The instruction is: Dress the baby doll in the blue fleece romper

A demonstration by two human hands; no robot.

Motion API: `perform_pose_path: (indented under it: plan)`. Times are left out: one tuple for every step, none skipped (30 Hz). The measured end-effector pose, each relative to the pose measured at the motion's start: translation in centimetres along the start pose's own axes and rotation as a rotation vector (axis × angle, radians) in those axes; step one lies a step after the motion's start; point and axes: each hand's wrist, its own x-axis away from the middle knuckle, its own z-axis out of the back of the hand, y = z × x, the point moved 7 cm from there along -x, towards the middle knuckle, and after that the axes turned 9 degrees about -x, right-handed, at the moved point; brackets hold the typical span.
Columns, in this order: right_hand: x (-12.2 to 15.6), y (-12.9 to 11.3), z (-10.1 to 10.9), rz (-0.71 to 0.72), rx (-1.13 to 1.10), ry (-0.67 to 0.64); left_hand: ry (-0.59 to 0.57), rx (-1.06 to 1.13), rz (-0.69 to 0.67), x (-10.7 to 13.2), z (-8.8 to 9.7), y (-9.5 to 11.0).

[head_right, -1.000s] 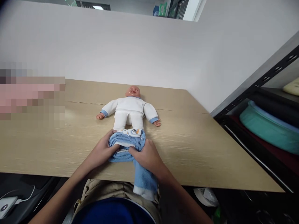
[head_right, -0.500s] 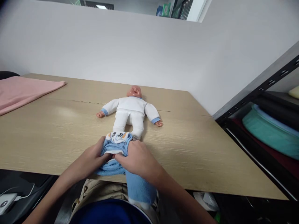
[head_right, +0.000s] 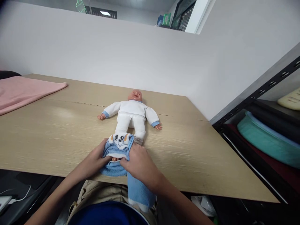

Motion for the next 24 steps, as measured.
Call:
perform_pose_path:
  plan:
    - [0.0, 0.0, 0.2, 0.027, -0.033, 0.006, 0.002, 0.076, -0.016, 0.0, 0.1, 0.0]
    - [-0.1, 0.1, 0.3, 0.045, -0.062, 0.011, 0.005, 0.133, -0.026, 0.1, 0.3, 0.0]
    - [-0.1, 0.3, 0.5, 0.051, -0.090, 0.023, 0.009, 0.167, -0.029, 0.1, 0.4, 0.0]
    - [-0.2, 0.5, 0.6, 0.047, -0.119, 0.043, 0.012, 0.183, -0.030, 0.1, 0.6, -0.1]
    - [-0.2, 0.8, 0.8, 0.036, -0.148, 0.062, 0.016, 0.187, -0.033, 0.0, 0.7, -0.2]
    - [-0.2, 1.1, 0.9, 0.020, -0.173, 0.087, 0.025, 0.183, -0.038, 0.0, 0.9, -0.3]
    - [-0.3, 1.4, 1.0, 0.006, -0.195, 0.105, 0.037, 0.171, -0.042, -0.2, 1.1, -0.5]
    - [-0.3, 1.6, 1.1, 0.001, -0.211, 0.120, 0.050, 0.155, -0.047, -0.3, 1.3, -0.6]
    - [-0.4, 1.8, 1.1, 0.015, -0.216, 0.130, 0.057, 0.135, -0.054, -0.6, 1.6, -0.8]
    - [-0.5, 1.8, 1.2, 0.044, -0.219, 0.141, 0.054, 0.117, -0.064, -0.8, 1.9, -0.8]
    - [-0.7, 1.9, 1.5, 0.083, -0.224, 0.155, 0.036, 0.102, -0.076, -1.1, 2.2, -0.9]
    - [-0.9, 1.9, 1.8, 0.125, -0.232, 0.171, 0.005, 0.093, -0.090, -1.5, 2.4, -0.8]
    - [-1.2, 2.0, 2.1, 0.160, -0.247, 0.181, -0.030, 0.089, -0.108, -1.8, 2.7, -0.7]
    - [-1.5, 2.3, 2.5, 0.182, -0.268, 0.176, -0.067, 0.088, -0.126, -2.2, 3.1, -0.6]
    - [-2.0, 2.5, 2.7, 0.189, -0.293, 0.149, -0.107, 0.089, -0.145, -2.7, 3.4, -0.4]
    - [-2.6, 2.8, 2.9, 0.184, -0.317, 0.096, -0.149, 0.091, -0.164, -3.2, 3.7, -0.2]
    - [-3.3, 3.1, 2.9, 0.168, -0.338, 0.022, -0.196, 0.093, -0.177, -3.7, 3.9, 0.0]
    - [-3.9, 3.4, 3.0, 0.144, -0.356, -0.055, -0.248, 0.096, -0.179, -4.3, 4.0, 0.0]
    - [-4.4, 3.6, 3.0, 0.121, -0.368, -0.129, -0.302, 0.100, -0.165, -4.8, 4.1, -0.1]
    - [-4.9, 3.7, 3.2, 0.099, -0.378, -0.180, -0.350, 0.106, -0.139, -5.4, 4.1, -0.4]
    - [-5.2, 3.9, 3.4, 0.082, -0.387, -0.210, -0.386, 0.114, -0.108, -5.8, 4.1, -0.7]
    - [-5.3, 4.1, 3.8, 0.067, -0.393, -0.215, -0.413, 0.126, -0.082, -6.2, 4.2, -1.1]
    - [-5.3, 4.3, 4.1, 0.055, -0.393, -0.201, -0.434, 0.145, -0.068, -6.5, 4.2, -1.4]
    - [-5.1, 4.6, 4.4, 0.043, -0.395, -0.182, -0.449, 0.171, -0.069, -6.8, 4.4, -1.6]
